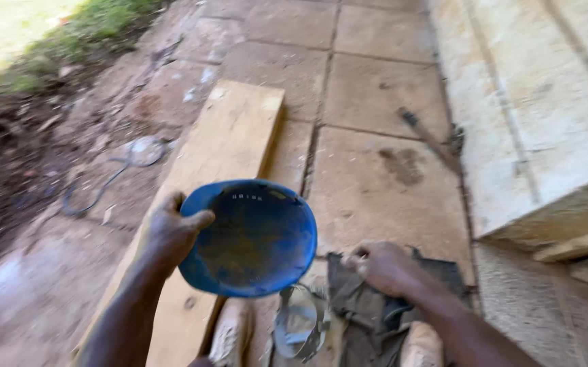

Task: Cleaning a safety helmet and reassembling its internal suspension components.

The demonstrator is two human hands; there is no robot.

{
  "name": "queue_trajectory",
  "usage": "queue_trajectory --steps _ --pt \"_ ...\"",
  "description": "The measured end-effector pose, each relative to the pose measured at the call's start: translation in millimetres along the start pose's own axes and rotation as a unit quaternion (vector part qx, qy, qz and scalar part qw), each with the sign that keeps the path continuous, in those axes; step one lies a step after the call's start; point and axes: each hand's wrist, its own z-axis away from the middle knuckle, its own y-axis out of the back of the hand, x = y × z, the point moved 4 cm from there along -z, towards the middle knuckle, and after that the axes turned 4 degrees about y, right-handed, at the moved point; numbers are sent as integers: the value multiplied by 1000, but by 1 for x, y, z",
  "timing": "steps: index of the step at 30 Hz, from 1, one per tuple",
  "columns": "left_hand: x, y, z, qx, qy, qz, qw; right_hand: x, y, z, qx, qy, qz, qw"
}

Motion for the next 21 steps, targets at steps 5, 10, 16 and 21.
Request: queue_trajectory --steps 5,10,16,21 --pt "23 99 47 165 -59 -175 969 -13 10 3 -47 -1 3 999" --pt "-45 130 81 289 -158 -369 869 -17 7 6 -82 -2 -22 996" --pt "-291 89 103 144 -118 -565 804 -9 8 14 -114 -55 -73 989" --pt "-309 92 131 148 1 -549 822 -2 13 7 -84 -39 -74 993"
